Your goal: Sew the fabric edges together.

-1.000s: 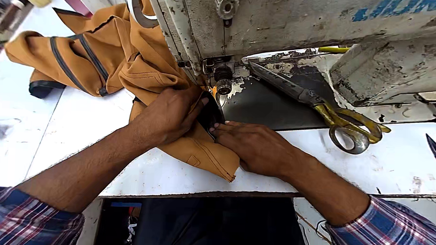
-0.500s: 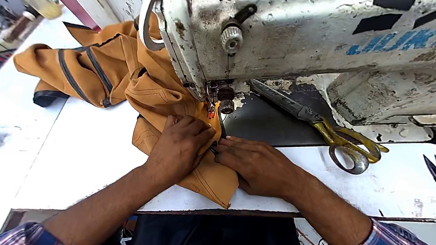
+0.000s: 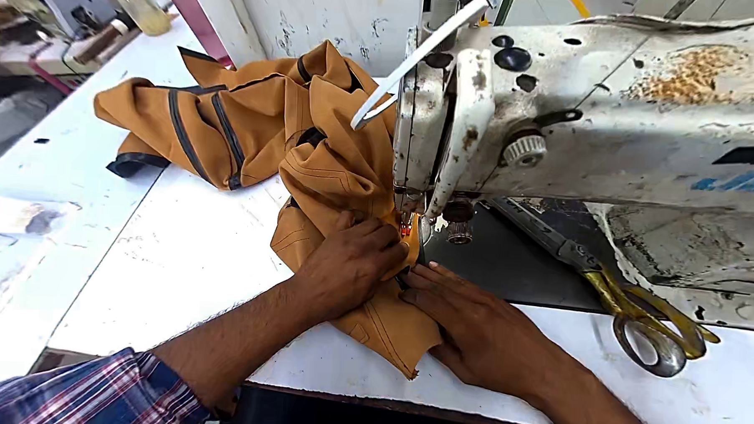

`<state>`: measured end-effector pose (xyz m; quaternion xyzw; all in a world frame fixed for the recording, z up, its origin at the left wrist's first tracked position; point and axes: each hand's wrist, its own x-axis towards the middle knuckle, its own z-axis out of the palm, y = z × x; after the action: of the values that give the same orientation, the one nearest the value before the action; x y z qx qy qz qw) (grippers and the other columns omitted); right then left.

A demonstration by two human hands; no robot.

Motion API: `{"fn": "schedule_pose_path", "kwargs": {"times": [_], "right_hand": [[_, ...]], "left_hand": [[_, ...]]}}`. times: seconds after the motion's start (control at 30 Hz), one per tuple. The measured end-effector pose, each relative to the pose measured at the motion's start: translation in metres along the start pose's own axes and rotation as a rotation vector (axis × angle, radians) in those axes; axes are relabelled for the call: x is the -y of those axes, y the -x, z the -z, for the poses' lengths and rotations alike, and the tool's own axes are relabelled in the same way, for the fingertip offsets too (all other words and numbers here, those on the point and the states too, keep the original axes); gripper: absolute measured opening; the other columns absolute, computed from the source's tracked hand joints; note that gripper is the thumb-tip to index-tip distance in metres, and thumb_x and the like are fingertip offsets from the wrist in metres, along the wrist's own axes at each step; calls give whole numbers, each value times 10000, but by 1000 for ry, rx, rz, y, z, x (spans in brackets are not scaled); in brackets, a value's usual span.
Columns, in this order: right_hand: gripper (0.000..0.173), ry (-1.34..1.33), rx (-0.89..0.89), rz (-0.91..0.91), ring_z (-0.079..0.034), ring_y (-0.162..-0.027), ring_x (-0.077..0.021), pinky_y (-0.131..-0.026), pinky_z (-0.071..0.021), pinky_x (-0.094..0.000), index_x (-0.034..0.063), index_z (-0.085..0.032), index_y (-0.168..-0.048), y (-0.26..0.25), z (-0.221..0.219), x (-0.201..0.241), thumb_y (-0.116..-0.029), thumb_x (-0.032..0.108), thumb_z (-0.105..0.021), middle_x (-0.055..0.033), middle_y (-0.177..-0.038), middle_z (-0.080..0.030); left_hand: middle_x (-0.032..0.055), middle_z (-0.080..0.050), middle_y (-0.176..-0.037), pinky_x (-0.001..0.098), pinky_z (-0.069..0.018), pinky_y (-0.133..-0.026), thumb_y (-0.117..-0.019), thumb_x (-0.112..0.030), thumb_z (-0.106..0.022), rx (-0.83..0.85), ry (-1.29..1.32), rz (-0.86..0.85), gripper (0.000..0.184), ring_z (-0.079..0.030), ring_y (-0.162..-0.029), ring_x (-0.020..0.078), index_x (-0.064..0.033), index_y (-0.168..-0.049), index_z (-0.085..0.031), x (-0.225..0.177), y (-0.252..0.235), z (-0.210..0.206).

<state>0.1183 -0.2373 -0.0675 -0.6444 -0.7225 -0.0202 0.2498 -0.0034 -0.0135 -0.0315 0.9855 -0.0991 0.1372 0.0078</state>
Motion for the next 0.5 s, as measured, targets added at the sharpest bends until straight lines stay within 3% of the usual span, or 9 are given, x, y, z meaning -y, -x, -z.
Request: {"fn": "schedule_pose_path", "kwargs": {"times": [0.17,0.37,0.43,0.5], "right_hand": [[433,-9,32,-34,-415,-1483,-135,-1259,-306,-345,139,-641,-1344,-1,-1,-1,-1007,365,-489,-14,-1485,-578],[459,-68,27,-74,-435,-1464,-105,-1244,-335,-338,152,-656,-1322,-2,2,-3,-944,393,-560,17,-1466,-595],[552,-150,41,-128,-429,-1459,-72,-1251,-333,-350,157,-607,-1396,-3,6,-1,-906,412,-607,48,-1478,-579],[609,-240,119,-217,-424,-1449,-39,-1259,-315,-374,189,-525,-1493,-6,21,7,-922,394,-575,91,-1492,-558]], "left_hand": [[59,-706,-1162,504,-480,-928,-976,-138,-541,19,-25,-48,293,-658,-1093,252,-165,-1197,-731,10,-3,1],[68,-700,-1137,503,-476,-974,-979,-116,-544,58,3,-23,263,-657,-1094,253,-130,-1169,-724,4,-6,7],[85,-681,-1258,513,-426,-1097,-949,-113,-590,76,35,9,325,-612,-1233,263,-113,-1260,-683,0,-1,20],[133,-587,-1428,541,-337,-1211,-943,-126,-612,34,61,-1,425,-510,-1390,296,-83,-1366,-609,-6,15,39]]}}
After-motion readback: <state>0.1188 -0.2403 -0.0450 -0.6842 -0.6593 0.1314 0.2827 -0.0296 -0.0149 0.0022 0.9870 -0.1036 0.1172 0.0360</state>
